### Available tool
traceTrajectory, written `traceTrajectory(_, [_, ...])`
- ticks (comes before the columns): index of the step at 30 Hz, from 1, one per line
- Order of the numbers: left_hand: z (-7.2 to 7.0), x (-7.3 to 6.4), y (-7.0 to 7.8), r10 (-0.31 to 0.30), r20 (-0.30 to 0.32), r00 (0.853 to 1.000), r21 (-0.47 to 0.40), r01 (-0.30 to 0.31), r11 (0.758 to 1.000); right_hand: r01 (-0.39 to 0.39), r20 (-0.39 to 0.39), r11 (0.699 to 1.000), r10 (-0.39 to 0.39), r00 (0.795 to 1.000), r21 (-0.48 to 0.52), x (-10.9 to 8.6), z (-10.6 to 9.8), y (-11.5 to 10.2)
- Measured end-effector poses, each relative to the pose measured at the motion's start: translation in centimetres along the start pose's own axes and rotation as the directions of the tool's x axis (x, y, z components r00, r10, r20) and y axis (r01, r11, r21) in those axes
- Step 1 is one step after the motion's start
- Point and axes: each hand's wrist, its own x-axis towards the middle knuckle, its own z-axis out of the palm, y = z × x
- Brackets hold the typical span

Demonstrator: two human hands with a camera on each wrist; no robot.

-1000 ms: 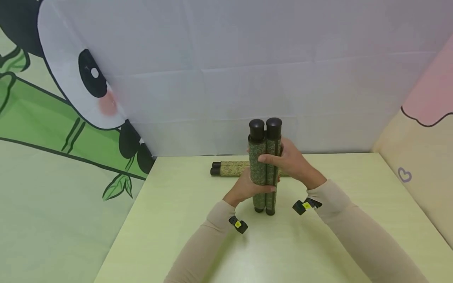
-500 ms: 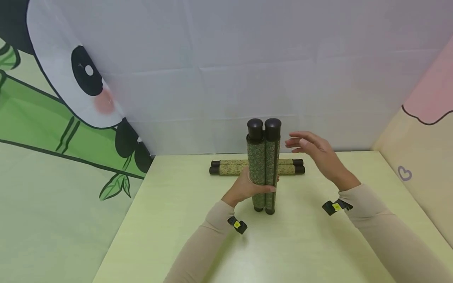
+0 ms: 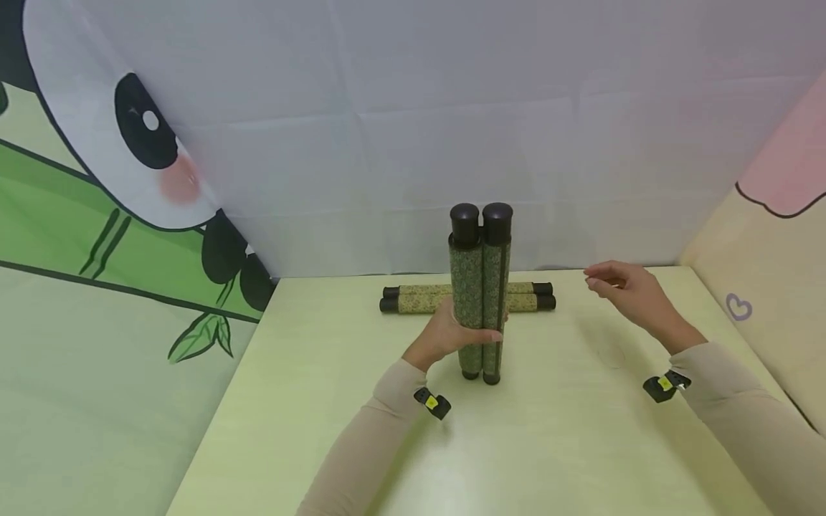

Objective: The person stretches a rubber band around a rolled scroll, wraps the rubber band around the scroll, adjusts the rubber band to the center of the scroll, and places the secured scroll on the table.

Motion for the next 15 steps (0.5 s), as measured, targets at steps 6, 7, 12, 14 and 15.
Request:
traceTrajectory(6, [0.0, 0.1, -0.1, 0.008, 0.007, 1.0, -0.026, -0.008, 1.0, 0.087, 0.262, 0.971, -0.027, 0.965, -0.221, -0.7, 0.2, 3.7])
traceTrajectory(7, [0.0, 0.2, -0.1, 0.008, 0.005, 1.0, -0.029, -0.008, 1.0, 0.115, 0.307, 0.962, -0.034, 0.951, -0.249, -0.8, 0.3, 4.2])
traceTrajectory(12, [0.1, 0.3, -0.1, 0.008, -0.002, 1.0, -0.038, -0.008, 0.999, 0.196, 0.443, 0.916, -0.022, 0.896, -0.35, -1.4, 1.2, 6.6])
traceTrajectory(14, [0.1, 0.3, 0.0, 0.004, -0.002, 1.0, -0.044, -0.004, 0.999, 0.211, 0.465, 0.902, -0.013, 0.885, -0.377, -1.6, 1.6, 7.2])
traceTrajectory(15, [0.1, 0.3, 0.0, 0.001, -0.003, 1.0, -0.044, -0.001, 0.999, 0.221, 0.474, 0.895, -0.012, 0.88, -0.388, -1.7, 1.8, 7.6])
